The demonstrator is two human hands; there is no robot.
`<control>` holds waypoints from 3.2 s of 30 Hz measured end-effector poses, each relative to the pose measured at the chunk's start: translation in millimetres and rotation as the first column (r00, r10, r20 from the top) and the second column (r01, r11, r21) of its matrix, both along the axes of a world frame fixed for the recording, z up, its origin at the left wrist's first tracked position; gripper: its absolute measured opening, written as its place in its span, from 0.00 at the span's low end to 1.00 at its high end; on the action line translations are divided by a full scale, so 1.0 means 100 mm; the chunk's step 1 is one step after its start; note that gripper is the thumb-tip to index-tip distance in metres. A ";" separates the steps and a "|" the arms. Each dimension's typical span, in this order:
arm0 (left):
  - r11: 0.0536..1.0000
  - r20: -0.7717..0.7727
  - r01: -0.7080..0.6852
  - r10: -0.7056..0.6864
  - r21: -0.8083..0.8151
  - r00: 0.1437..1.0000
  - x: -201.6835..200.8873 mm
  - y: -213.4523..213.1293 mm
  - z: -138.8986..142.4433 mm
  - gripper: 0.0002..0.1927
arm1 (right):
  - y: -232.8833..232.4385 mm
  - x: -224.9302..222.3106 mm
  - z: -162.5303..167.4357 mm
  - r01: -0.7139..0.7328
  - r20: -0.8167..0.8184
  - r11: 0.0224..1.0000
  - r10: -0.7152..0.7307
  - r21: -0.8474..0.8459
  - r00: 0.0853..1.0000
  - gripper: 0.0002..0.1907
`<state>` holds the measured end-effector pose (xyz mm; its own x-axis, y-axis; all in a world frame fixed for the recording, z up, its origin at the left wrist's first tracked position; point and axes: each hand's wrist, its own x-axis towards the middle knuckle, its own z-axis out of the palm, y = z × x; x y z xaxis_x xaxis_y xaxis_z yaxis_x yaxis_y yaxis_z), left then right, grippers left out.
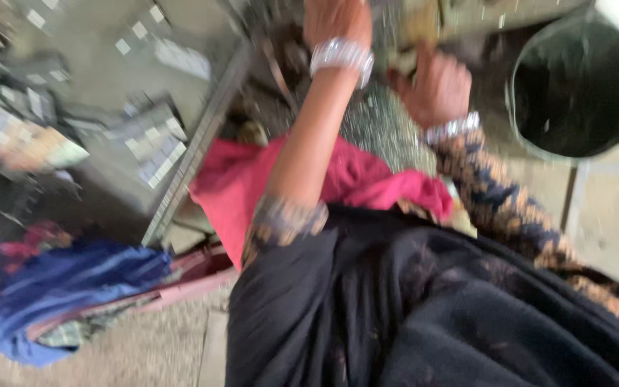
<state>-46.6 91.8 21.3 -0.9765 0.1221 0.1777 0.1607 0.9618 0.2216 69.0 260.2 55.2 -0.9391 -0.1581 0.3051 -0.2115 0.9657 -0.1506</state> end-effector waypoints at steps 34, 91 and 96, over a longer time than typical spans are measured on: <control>0.976 0.179 -0.102 0.137 -0.191 0.974 0.13 -0.31 0.72 0.21 | 0.05 0.01 -0.57 0.067 0.599 0.986 0.037 -0.150 0.800 0.27; 0.948 0.067 -0.228 0.249 -0.223 0.966 1.36 -3.69 -0.02 0.26 | -0.22 0.04 0.43 -0.196 -0.181 0.981 0.192 -0.002 0.965 0.16; 0.934 0.157 -0.312 0.339 -0.176 0.928 1.17 -3.55 0.29 0.14 | -0.36 0.03 0.58 -0.198 -0.059 0.967 0.191 -0.160 0.980 0.17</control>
